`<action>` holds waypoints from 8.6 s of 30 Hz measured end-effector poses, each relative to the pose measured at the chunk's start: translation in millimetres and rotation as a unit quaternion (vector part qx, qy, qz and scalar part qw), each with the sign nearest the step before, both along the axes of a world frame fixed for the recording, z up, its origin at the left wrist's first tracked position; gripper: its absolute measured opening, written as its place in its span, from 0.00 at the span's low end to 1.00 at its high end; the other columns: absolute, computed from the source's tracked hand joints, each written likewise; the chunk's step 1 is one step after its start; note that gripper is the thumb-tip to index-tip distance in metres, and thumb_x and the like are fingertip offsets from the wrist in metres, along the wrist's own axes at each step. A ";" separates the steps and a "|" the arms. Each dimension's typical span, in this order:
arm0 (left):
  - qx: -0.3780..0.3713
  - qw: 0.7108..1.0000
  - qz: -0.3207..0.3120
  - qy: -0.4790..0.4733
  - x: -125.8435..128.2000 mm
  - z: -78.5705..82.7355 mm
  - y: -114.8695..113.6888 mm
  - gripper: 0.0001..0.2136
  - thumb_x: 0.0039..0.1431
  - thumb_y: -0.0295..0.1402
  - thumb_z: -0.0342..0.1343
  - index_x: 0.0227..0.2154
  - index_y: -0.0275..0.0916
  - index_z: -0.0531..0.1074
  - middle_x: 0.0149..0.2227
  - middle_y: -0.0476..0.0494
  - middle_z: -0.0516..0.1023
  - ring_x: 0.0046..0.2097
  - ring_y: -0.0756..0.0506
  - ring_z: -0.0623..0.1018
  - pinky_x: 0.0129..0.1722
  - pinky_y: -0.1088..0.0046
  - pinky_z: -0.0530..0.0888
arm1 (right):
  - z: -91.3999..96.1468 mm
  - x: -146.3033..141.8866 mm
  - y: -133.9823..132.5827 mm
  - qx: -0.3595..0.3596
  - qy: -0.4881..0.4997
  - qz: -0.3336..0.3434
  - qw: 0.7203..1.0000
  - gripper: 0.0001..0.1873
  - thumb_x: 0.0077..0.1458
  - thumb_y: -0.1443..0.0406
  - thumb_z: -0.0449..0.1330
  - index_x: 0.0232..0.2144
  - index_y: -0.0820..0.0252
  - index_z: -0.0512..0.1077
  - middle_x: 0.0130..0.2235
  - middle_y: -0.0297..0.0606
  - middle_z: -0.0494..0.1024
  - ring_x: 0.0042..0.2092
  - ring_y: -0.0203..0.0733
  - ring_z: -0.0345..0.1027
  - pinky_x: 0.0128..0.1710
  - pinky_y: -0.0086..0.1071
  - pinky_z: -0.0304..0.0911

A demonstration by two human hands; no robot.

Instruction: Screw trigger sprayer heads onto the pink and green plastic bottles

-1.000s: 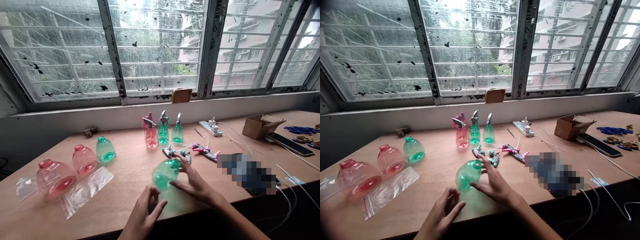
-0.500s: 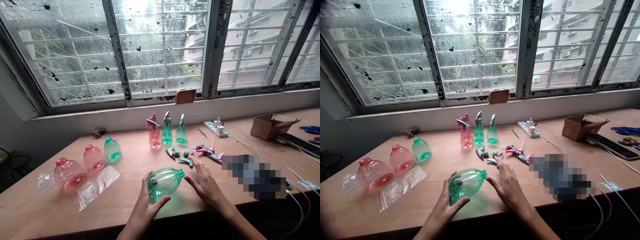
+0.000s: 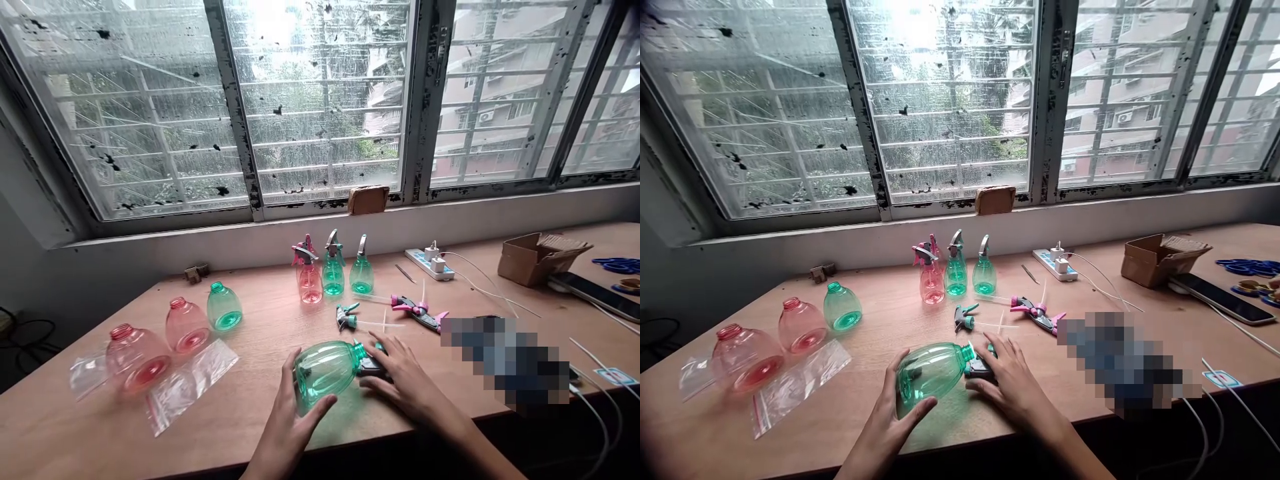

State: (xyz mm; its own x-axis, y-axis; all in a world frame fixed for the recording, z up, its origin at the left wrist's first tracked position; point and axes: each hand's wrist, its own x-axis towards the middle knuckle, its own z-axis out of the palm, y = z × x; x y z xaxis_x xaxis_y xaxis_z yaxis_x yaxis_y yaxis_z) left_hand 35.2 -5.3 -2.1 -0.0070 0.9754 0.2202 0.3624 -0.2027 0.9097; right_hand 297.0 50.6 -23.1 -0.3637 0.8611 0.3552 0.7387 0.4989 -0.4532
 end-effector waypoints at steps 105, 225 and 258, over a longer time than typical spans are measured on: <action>-0.070 0.983 -0.136 0.102 -27.2 10.5 -8.5 0.39 0.67 0.54 0.55 0.73 0.47 0.46 0.71 0.35 0.62 0.71 0.30 0.62 0.71 0.46 0.56 | -4.1 15.2 -15.9 -0.257 0.418 0.168 0.855 0.33 0.58 0.38 0.62 0.41 0.63 0.80 0.27 0.41 0.81 0.29 0.43 0.76 0.32 0.35 0.69; -0.049 0.992 -0.103 -0.060 -32.5 2.7 2.1 0.32 0.69 0.57 0.51 0.68 0.46 0.58 0.73 0.38 0.60 0.75 0.33 0.55 0.74 0.48 0.52 | 21.7 17.4 -26.0 -0.304 0.333 0.153 0.879 0.30 0.55 0.47 0.69 0.52 0.59 0.75 0.36 0.38 0.82 0.39 0.48 0.75 0.40 0.36 0.70; -0.063 0.992 -0.072 -0.086 -29.7 9.5 -2.3 0.18 0.66 0.54 0.57 0.44 0.44 0.71 0.46 0.43 0.78 0.57 0.34 0.74 0.60 0.60 0.70 | 24.0 17.8 -23.9 -0.258 0.257 0.126 0.923 0.35 0.54 0.40 0.64 0.53 0.57 0.78 0.44 0.42 0.82 0.46 0.56 0.74 0.46 0.40 0.69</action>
State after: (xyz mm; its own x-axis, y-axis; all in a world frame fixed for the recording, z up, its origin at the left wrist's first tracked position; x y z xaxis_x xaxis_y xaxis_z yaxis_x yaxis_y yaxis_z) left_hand 5.5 -7.5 7.4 0.1075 0.9887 0.1045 0.1744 -0.1222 0.9771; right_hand 314.8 26.7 0.9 -0.4724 0.8753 0.1036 0.2501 0.2458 -0.9365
